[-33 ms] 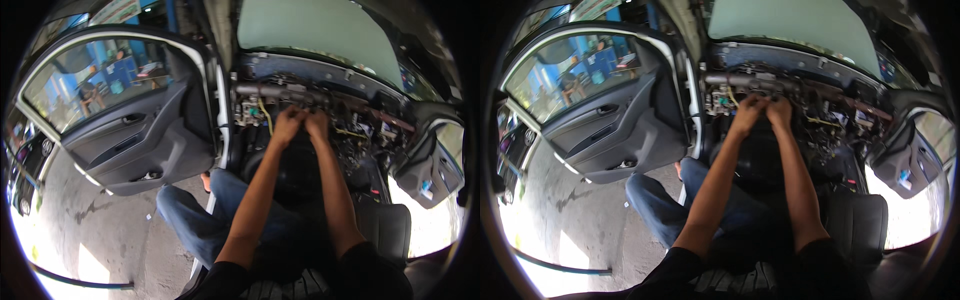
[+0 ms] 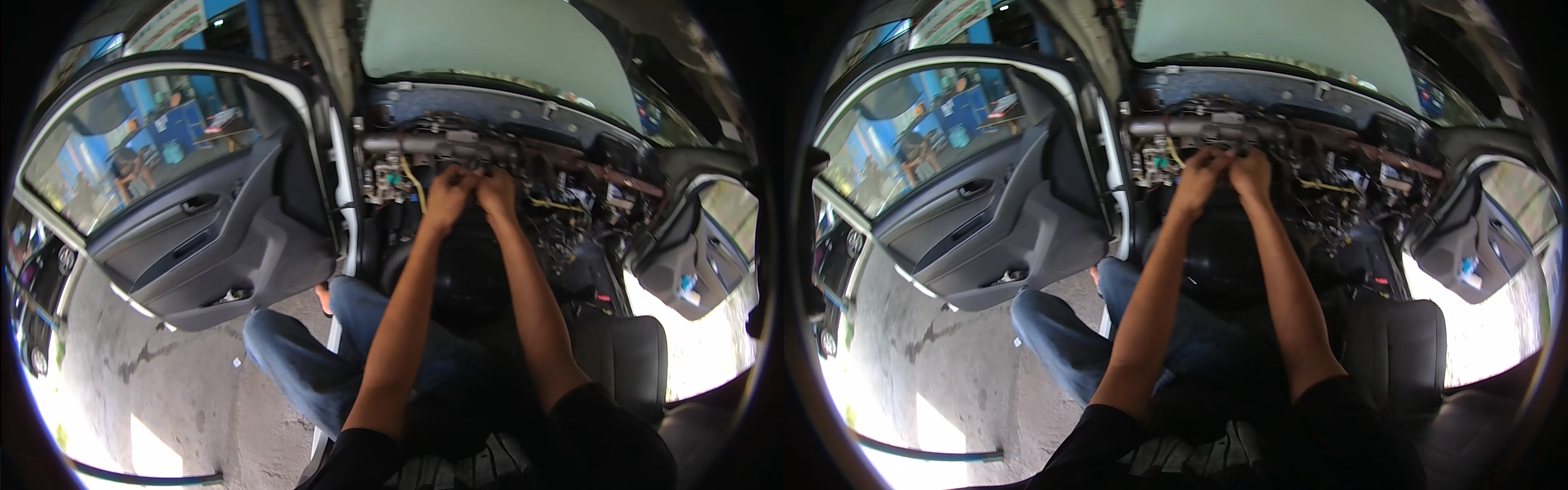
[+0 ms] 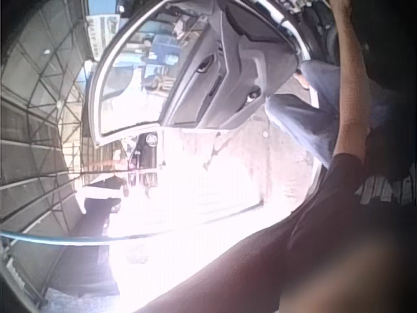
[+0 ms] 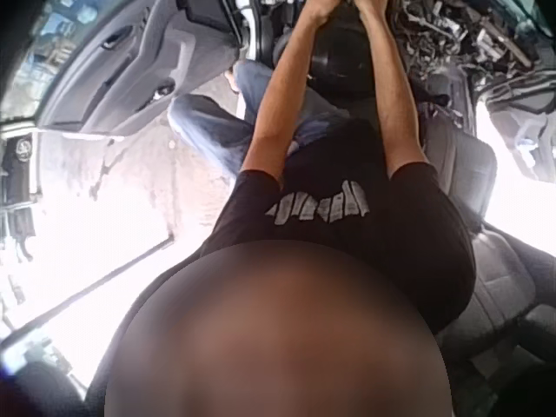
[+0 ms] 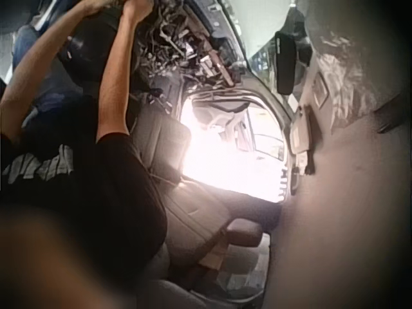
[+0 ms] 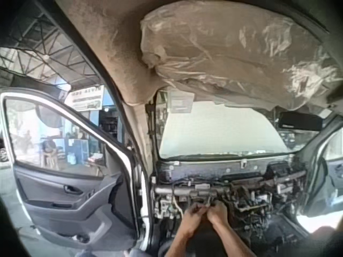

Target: The person works on the exposed wiring and components behind the dashboard of a car. They use both hands to manipulate wires and connectors in the area above the steering column.

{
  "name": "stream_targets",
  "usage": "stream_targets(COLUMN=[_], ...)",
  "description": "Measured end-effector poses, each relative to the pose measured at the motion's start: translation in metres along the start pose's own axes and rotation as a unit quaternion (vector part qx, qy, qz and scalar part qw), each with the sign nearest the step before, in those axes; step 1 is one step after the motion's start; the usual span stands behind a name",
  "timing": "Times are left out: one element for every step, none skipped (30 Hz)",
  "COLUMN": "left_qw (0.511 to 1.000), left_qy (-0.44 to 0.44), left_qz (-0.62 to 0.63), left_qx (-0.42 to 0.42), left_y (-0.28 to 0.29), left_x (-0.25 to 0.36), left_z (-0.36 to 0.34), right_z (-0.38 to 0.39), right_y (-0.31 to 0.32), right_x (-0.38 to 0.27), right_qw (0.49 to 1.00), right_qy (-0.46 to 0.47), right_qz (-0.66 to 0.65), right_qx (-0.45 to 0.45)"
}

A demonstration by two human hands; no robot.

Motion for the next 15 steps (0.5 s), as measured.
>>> stream_targets(left_qw=[0.999,1.000,1.000,1.000,1.000,0.999,0.999,0.998,0.996,0.996,0.995,0.995,0.995,0.995,0.995], left_qy=[0.039,0.015,0.000,-0.012,0.001,0.006,0.022,0.037,0.044,0.031,0.044,0.031,0.052,0.052,0.064], left_qz=[0.002,-0.011,0.003,0.008,0.024,0.037,0.043,0.047,0.078,0.078,0.080,0.087,0.078,0.076,0.071], left_qx=[-0.003,-0.014,-0.009,0.001,-0.003,-0.003,-0.010,-0.015,-0.015,-0.032,-0.030,-0.033,-0.031,-0.034,-0.031], left_y=[0.000,0.002,0.001,0.001,0.001,0.000,0.001,0.001,0.000,0.000,-0.001,-0.002,-0.002,-0.001,-0.001], left_x=[-0.003,-0.003,-0.003,-0.003,-0.002,-0.001,0.001,0.002,0.003,0.004,0.005,0.006,0.007,0.008,0.007], left_z=[0.001,-0.001,0.000,-0.001,-0.002,-0.003,-0.003,-0.003,-0.002,-0.001,0.000,0.001,0.000,-0.001,-0.002], right_z=[0.001,0.000,0.002,0.002,0.004,0.005,0.005,0.007,0.007,0.007,0.008,0.009,0.009,0.010,0.011], right_y=[-0.001,-0.003,-0.004,-0.007,-0.004,-0.005,-0.006,-0.005,-0.005,-0.003,-0.002,-0.002,-0.001,0.001,0.001], right_x=[0.001,0.002,0.001,-0.001,-0.002,-0.004,-0.007,-0.010,-0.013,-0.015,-0.016,-0.018,-0.019,-0.019,-0.020], right_qw=[0.998,1.000,0.999,0.998,0.999,1.000,1.000,1.000,1.000,0.999,0.999,0.999,0.998,0.998,0.998], right_qy=[0.058,0.012,0.031,0.034,0.030,-0.001,-0.001,-0.010,-0.019,-0.030,-0.036,-0.041,-0.049,-0.051,-0.057], right_qz=[0.002,-0.028,-0.008,0.022,-0.007,-0.011,-0.005,-0.010,-0.017,-0.025,-0.024,-0.024,-0.026,-0.025,-0.025], right_qx=[0.003,-0.006,0.011,0.048,0.020,0.020,0.027,0.022,0.017,0.012,0.014,0.014,0.011,0.009,0.005])
Point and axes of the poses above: each hand's wrist, its own z-axis away from the middle knuckle, its own y-axis out of the back of the hand, x = y × z, the point moved 1 cm from there along -z, towards the middle knuckle, and after that the axes turned 11 degrees about -z, right-handed, at the moved point
